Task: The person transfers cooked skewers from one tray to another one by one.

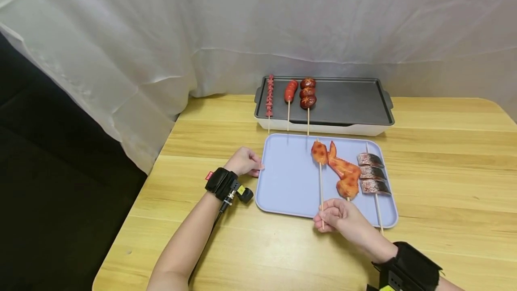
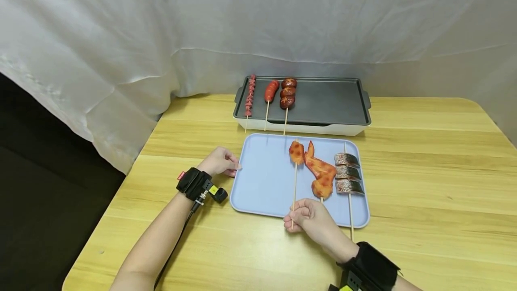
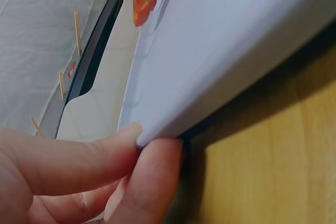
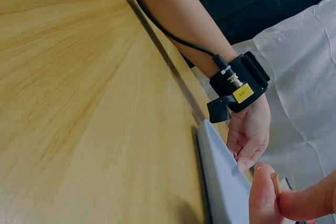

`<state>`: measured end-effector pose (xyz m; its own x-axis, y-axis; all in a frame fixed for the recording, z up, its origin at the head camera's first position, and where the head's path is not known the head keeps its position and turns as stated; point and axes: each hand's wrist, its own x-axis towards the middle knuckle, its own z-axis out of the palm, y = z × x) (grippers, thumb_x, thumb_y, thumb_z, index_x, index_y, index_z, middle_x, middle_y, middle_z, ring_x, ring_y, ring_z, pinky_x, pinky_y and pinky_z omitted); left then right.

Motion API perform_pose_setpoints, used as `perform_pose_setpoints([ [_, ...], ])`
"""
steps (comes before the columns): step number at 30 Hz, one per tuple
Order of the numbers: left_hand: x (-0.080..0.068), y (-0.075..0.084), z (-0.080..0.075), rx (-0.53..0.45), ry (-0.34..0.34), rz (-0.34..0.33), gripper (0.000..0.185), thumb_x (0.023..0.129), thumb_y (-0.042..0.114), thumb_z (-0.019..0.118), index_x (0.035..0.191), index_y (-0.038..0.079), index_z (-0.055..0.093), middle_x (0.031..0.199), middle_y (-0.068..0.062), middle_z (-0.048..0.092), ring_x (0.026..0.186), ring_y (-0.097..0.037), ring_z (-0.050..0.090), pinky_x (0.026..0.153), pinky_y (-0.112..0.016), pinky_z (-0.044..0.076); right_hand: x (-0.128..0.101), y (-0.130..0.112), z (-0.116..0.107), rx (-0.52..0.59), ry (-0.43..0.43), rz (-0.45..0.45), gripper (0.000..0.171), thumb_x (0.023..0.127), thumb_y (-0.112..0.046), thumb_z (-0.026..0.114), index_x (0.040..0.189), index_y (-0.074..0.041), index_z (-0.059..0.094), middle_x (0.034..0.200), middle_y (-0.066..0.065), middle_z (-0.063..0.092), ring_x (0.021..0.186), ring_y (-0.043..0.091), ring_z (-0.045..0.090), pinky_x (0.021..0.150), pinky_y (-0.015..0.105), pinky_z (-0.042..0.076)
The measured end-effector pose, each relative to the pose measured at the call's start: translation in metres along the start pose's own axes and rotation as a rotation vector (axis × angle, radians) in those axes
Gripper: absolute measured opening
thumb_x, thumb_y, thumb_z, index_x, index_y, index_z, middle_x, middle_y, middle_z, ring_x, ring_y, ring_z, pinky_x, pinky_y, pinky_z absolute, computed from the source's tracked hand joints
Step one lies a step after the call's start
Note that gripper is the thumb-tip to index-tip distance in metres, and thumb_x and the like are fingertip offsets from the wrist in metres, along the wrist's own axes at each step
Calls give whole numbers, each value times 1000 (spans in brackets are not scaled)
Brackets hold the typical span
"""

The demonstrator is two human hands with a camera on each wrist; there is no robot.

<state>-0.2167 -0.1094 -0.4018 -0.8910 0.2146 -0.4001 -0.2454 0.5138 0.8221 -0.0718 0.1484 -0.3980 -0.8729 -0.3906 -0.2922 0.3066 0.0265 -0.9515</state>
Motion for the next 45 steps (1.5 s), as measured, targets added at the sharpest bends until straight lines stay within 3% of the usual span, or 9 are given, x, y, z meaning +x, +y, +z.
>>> perform_pose_setpoints([
  [13,0,0,0,0,5,-10,10,80,-4,65,86,-11,59,77,-10,55,53,-12,58,57,-23,58,2,6,3,2,22,40,19,90,2,48,102,17,43,83,12,64,74,14,63,73,27,58],
  [21,0,0,-1,-7,9,-8,11,81,-3,65,87,-11,59,78,-10,55,53,-12,58,58,-23,58,4,5,0,-87,51,68,21,89,-1,54,99,16,48,78,12,66,67,15,64,65,27,58],
  [30,1,-1,-2,11,8,2,12,81,-2,65,88,-11,60,79,-10,55,53,-12,58,57,-22,58,7,-2,-2,-320,43,31,18,86,-3,58,92,13,54,65,8,62,57,16,61,55,29,58],
  [38,1,0,-1,4,10,-4,13,81,-3,65,89,-11,59,80,-11,55,53,-12,58,58,-22,58,10,-7,-2,-575,39,-5,11,84,-6,61,77,2,57,57,4,60,48,16,58,44,27,53],
  [45,0,0,0,11,6,3,12,81,-3,65,88,-11,60,80,-11,56,53,-12,58,57,-22,58,9,-9,1,-651,46,3,14,84,-9,63,74,-3,56,55,1,58,46,14,55,41,26,50],
])
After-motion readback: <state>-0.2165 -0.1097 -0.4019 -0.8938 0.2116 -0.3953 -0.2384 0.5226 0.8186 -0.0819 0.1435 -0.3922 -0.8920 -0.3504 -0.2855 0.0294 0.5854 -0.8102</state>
